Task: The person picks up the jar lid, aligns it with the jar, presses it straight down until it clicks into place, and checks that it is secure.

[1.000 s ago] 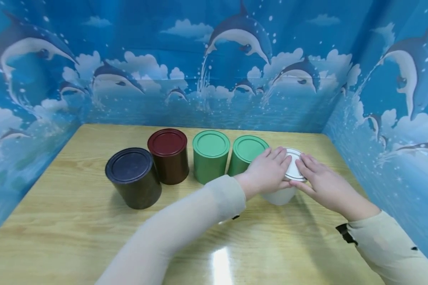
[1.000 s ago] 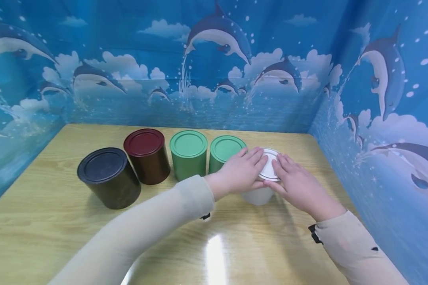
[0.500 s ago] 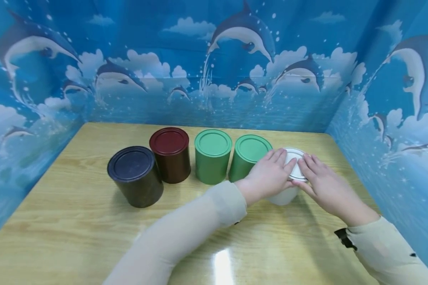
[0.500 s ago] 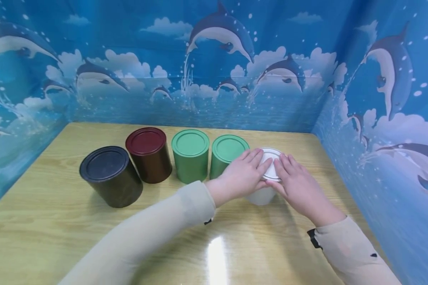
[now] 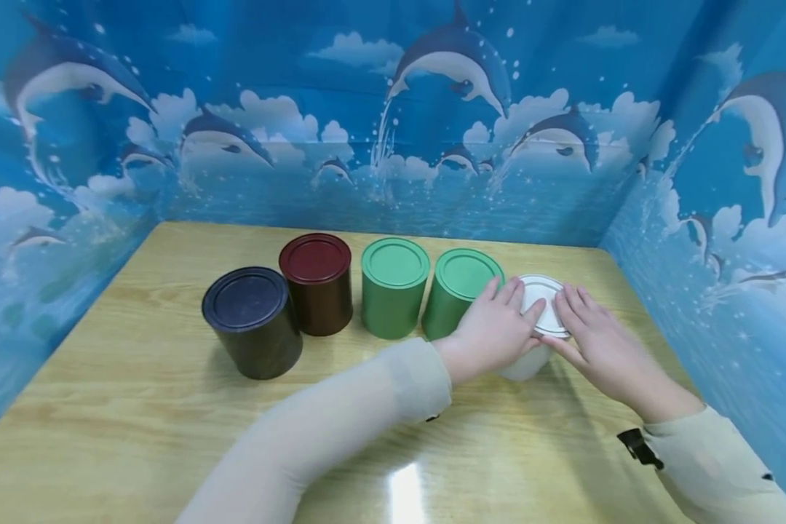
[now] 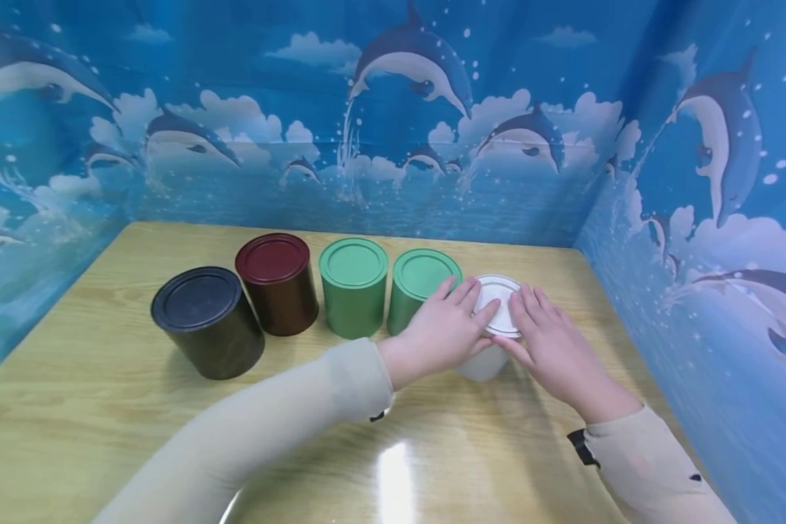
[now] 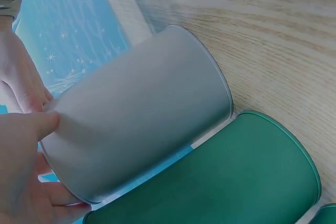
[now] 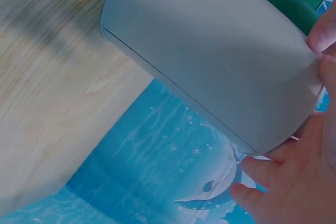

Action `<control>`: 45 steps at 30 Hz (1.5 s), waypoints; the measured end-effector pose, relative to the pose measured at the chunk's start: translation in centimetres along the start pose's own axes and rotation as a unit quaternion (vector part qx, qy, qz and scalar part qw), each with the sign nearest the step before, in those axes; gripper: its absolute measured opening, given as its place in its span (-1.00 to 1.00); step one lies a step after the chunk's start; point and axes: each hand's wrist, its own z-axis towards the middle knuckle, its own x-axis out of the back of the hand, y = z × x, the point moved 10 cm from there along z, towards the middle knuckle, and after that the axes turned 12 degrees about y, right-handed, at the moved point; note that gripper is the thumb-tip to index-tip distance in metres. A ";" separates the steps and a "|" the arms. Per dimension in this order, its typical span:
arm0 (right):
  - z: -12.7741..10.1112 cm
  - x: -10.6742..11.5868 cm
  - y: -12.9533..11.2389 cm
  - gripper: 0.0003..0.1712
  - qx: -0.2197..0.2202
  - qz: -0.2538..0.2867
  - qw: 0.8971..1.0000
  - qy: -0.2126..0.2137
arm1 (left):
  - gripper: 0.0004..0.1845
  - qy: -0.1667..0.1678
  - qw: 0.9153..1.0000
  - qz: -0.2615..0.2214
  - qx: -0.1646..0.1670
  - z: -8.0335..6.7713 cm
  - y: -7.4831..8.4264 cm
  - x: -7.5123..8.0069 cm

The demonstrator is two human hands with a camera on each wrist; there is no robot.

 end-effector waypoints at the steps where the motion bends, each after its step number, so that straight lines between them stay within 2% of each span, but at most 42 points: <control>1: 0.0 0.1 0.0 -0.16 -0.001 -0.003 1.000 0.001 | -0.35 0.004 1.000 -0.001 -0.001 0.0 0.0 0.1; 6: -0.1 0.7 -0.5 -0.20 0.008 -0.034 0.999 0.022 | -0.38 0.017 1.000 -0.009 -0.008 -0.1 0.0 0.3; 10: -0.2 1.1 -1.2 -0.29 0.036 -0.052 0.997 0.052 | -0.39 0.031 0.999 -0.016 -0.017 -0.2 -0.2 0.4; 16: -0.4 1.9 -2.1 -0.38 0.074 -0.059 0.989 0.111 | -0.42 0.059 0.997 -0.026 -0.031 -0.3 -0.1 0.7; 21: -0.8 2.2 -2.0 -0.39 0.075 -0.057 0.988 0.125 | -0.43 0.059 0.997 -0.029 -0.038 -0.1 0.3 0.7; 28: -0.8 1.5 -1.5 -0.34 0.057 -0.050 0.993 0.095 | -0.45 0.002 0.997 -0.074 -0.034 -1.1 0.0 -0.1; 35: -0.7 1.1 -1.1 -0.35 0.027 -0.063 0.997 0.048 | -0.41 -0.036 0.994 -0.089 -0.056 -1.9 0.0 0.5; 39: -0.6 1.5 -1.7 -0.39 0.046 -0.068 0.994 0.069 | -0.36 -0.059 0.993 -0.090 -0.058 -1.9 0.0 0.8; 45: -0.6 1.8 -2.4 -0.46 0.080 -0.067 0.989 0.109 | -0.34 -0.073 0.991 -0.098 -0.052 -1.8 -0.2 0.8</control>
